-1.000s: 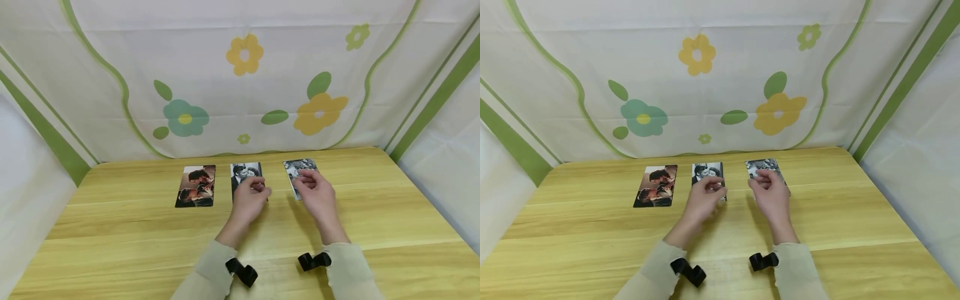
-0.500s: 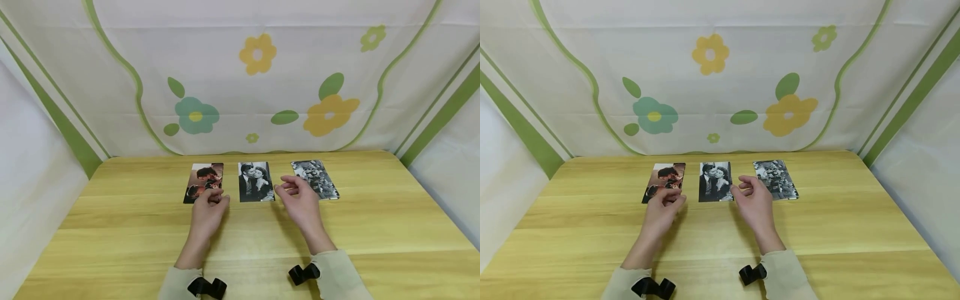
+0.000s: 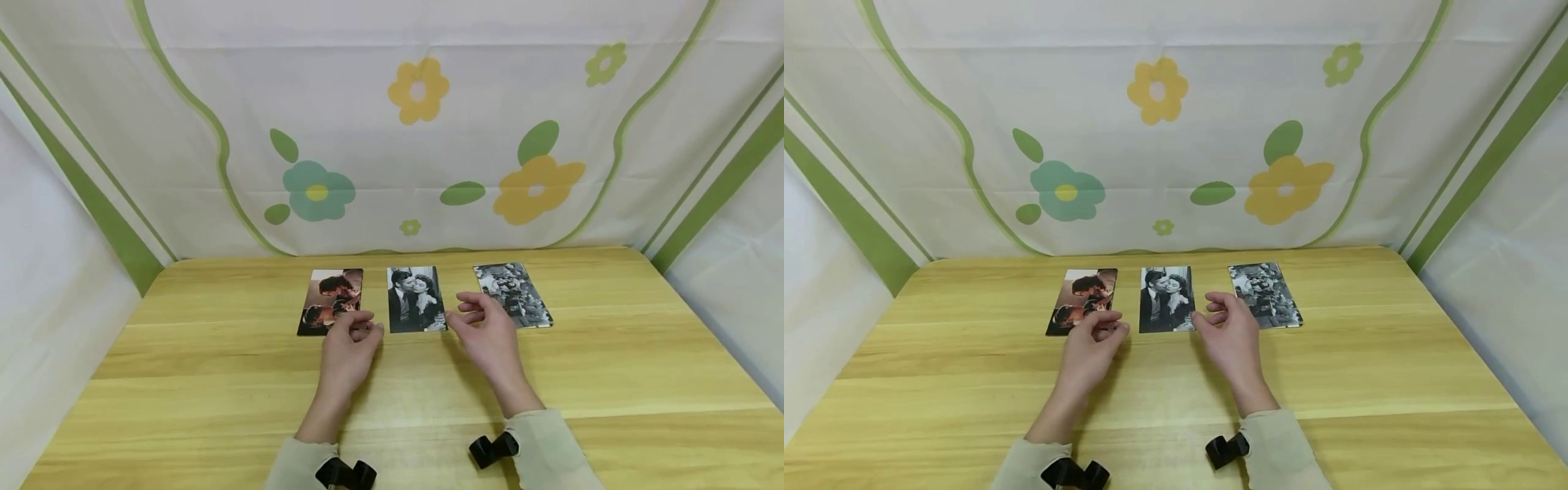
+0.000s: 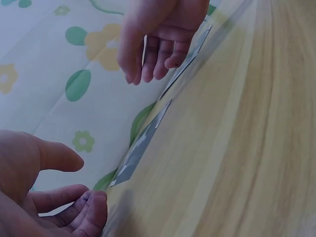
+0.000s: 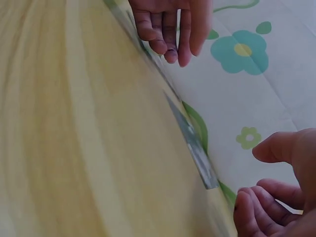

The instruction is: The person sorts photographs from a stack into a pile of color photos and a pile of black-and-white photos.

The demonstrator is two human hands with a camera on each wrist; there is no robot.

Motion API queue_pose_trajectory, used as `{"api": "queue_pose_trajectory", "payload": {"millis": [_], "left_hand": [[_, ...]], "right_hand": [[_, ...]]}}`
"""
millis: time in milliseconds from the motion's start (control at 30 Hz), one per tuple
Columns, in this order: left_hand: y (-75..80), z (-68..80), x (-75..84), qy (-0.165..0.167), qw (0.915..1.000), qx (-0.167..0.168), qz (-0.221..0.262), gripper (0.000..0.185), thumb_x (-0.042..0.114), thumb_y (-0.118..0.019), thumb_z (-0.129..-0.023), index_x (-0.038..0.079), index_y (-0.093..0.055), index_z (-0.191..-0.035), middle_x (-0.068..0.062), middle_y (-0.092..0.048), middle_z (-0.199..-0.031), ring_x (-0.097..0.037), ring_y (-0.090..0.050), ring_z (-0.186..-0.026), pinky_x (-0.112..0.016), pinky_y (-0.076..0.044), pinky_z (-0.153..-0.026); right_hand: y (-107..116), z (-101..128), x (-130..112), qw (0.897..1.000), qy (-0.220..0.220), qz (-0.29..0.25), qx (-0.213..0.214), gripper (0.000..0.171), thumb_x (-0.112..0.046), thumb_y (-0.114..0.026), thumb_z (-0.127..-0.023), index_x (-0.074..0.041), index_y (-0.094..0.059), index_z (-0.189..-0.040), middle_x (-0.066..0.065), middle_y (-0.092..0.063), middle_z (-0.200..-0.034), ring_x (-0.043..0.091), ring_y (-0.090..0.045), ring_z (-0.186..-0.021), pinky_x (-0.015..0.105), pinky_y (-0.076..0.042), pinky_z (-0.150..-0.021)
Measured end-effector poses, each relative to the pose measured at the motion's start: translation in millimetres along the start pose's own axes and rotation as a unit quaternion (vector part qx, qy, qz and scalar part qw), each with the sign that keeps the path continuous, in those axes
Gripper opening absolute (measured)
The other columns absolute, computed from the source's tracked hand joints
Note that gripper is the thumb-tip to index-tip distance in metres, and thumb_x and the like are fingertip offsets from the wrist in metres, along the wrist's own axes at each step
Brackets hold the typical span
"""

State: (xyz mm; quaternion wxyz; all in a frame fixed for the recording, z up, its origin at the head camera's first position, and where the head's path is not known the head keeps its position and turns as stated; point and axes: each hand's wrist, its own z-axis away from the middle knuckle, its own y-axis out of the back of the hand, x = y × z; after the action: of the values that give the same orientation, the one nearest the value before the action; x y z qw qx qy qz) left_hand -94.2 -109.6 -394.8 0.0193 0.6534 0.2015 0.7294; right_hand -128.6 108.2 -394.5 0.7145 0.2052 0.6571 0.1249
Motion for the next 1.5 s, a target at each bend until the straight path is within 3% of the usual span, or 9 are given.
{"api": "queue_pose_trajectory", "payload": {"millis": [400,700,867,967,1100,1233,1500], "left_hand": [[-12.1,-2.0,-1.0,-0.044,0.9982,0.022,-0.033,0.027,0.008,-0.078,-0.093,-0.003,-0.076,-0.117,-0.017,-0.065,-0.110,-0.019,-0.062,-0.085,-0.031,-0.050,-0.077],[-27.8,-2.8,-2.9,-0.052,0.9972,0.034,-0.042,0.023,0.006,-0.080,-0.090,-0.004,-0.078,-0.110,-0.016,-0.062,-0.103,-0.020,-0.057,-0.084,-0.031,-0.046,-0.076],[-35.6,-4.4,-4.7,-0.051,0.9953,0.034,-0.075,0.038,0.008,-0.081,-0.089,-0.008,-0.075,-0.123,-0.020,-0.061,-0.118,-0.024,-0.055,-0.089,-0.036,-0.046,-0.079],[-38.7,-4.8,-4.8,-0.052,0.9932,0.031,-0.099,0.052,0.011,-0.081,-0.089,-0.011,-0.068,-0.134,-0.025,-0.055,-0.129,-0.034,-0.056,-0.107,-0.048,-0.052,-0.094],[-42.1,-4.3,-3.2,-0.054,0.9906,0.030,-0.122,0.059,0.012,-0.078,-0.089,-0.013,-0.063,-0.141,-0.030,-0.051,-0.131,-0.045,-0.048,-0.125,-0.061,-0.044,-0.110],[-45.0,-3.2,-1.9,-0.052,0.9900,0.030,-0.128,0.056,0.012,-0.077,-0.091,-0.010,-0.064,-0.141,-0.028,-0.053,-0.127,-0.042,-0.046,-0.120,-0.059,-0.044,-0.105],[-47.9,-4.0,1.2,-0.023,0.9945,0.027,-0.098,0.056,0.017,-0.078,-0.091,-0.005,-0.067,-0.141,-0.026,-0.055,-0.130,-0.037,-0.043,-0.118,-0.055,-0.042,-0.101]], "right_hand": [[-8.9,-6.3,14.2,1.000,0.005,-0.012,0.009,0.047,-0.022,-0.080,-0.096,-0.012,-0.067,-0.140,0.011,-0.068,-0.129,0.026,-0.065,-0.112,0.032,-0.054,-0.092],[-11.4,-8.8,21.6,1.000,0.014,0.003,0.006,0.047,-0.020,-0.080,-0.095,-0.006,-0.069,-0.138,0.011,-0.072,-0.120,0.023,-0.066,-0.104,0.029,-0.054,-0.090],[-19.7,-7.2,22.9,0.995,0.053,0.084,0.015,0.050,-0.027,-0.082,-0.094,-0.002,-0.071,-0.136,0.009,-0.071,-0.106,0.017,-0.062,-0.087,0.029,-0.052,-0.080],[-25.6,-5.2,20.6,0.988,0.075,0.138,0.014,0.059,-0.034,-0.084,-0.092,-0.001,-0.070,-0.138,0.007,-0.066,-0.102,0.017,-0.056,-0.081,0.032,-0.049,-0.076],[-30.5,-3.5,19.5,0.981,0.093,0.171,0.020,0.057,-0.034,-0.085,-0.090,-0.002,-0.072,-0.135,0.004,-0.061,-0.095,0.017,-0.050,-0.079,0.033,-0.045,-0.074],[-31.7,-3.2,20.9,0.979,0.108,0.173,0.028,0.048,-0.029,-0.086,-0.089,-0.005,-0.076,-0.129,0.003,-0.058,-0.091,0.017,-0.047,-0.077,0.032,-0.042,-0.071],[-31.6,-5.4,20.9,0.982,0.093,0.161,0.016,0.053,-0.030,-0.088,-0.087,-0.008,-0.074,-0.134,0.001,-0.060,-0.093,0.016,-0.049,-0.079,0.031,-0.043,-0.074]]}}
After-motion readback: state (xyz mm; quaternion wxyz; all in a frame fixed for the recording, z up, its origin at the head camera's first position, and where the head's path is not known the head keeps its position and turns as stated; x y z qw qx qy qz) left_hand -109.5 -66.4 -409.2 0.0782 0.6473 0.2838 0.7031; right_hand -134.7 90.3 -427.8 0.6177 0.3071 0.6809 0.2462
